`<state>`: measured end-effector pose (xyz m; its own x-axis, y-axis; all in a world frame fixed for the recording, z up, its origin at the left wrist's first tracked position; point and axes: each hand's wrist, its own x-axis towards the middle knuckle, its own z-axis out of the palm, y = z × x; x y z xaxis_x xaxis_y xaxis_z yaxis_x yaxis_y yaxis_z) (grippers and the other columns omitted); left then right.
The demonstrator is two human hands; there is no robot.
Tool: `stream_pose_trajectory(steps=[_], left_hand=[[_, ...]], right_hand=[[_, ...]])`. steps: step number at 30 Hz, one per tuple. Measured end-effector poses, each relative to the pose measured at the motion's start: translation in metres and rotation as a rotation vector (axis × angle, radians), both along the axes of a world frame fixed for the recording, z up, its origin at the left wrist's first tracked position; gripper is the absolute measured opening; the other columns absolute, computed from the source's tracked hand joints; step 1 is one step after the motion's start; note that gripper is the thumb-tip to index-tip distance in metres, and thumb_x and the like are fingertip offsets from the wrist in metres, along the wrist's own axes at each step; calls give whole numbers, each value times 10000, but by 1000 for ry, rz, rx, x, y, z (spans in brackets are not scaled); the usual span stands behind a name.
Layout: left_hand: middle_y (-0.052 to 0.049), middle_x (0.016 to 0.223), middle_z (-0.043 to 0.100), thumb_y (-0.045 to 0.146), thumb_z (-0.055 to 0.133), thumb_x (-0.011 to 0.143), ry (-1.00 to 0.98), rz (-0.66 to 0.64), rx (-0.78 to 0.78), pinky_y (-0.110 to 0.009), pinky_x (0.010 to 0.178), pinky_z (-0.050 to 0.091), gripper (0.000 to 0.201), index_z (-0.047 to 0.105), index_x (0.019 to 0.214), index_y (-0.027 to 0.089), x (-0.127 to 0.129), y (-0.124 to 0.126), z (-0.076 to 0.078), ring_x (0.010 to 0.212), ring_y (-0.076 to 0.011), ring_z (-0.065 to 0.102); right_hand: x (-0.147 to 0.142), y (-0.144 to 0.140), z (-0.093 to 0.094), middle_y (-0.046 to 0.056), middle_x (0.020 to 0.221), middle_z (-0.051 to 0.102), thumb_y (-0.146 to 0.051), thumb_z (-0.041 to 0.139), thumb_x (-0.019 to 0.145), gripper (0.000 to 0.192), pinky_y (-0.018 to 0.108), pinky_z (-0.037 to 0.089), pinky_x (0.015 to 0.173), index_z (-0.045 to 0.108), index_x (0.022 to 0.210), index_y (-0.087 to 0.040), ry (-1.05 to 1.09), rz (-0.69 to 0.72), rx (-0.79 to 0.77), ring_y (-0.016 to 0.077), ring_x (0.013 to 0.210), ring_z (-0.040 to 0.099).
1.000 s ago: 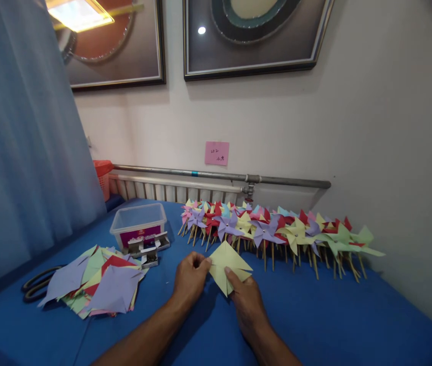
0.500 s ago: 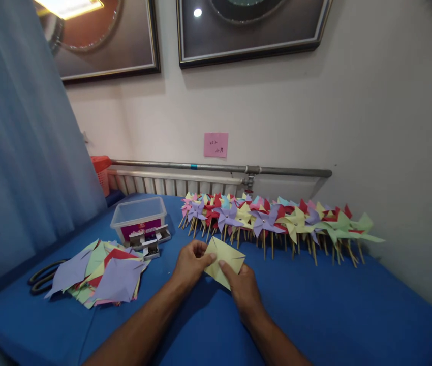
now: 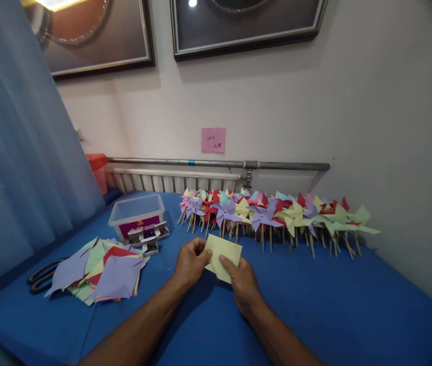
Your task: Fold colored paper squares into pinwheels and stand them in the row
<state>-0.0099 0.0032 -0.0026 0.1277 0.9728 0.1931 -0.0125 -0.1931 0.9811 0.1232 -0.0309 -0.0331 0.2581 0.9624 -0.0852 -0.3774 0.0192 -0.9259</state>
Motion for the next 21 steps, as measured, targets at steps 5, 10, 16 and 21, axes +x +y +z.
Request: stream_pose_trajectory(steps=[5,10,16,21], left_hand=[[7,712,620,224,617,781,285,135,307,-246,661,411,76,654,732,179,-3,-5,2,676,-132,538],[-12,817,682,244,692,749,228,-9,165,-248,676,456,181,681,912,166,-4,-4,2,726,-151,597],[-15,816,698,137,641,759,329,37,166,-244,650,448,180,680,933,163,-3,-4,1,696,-144,602],[-25,781,640,129,561,858,497,153,541,-264,711,447,137,661,787,190,-6,-8,3,746,-154,588]], right_hand=[[-3,-1,3,81,864,818,-432,821,658,402,331,577,603,768,950,-162,-26,10,13,266,694,753],[2,-2,9,60,883,820,-352,819,661,322,341,588,688,784,938,-192,-208,-80,35,282,797,761],[2,1,2,70,869,819,-406,821,668,350,354,598,677,763,936,-189,-76,-42,20,279,754,764],[-1,1,-4,71,846,813,-459,815,679,394,312,566,592,751,947,-176,18,8,8,250,691,747]])
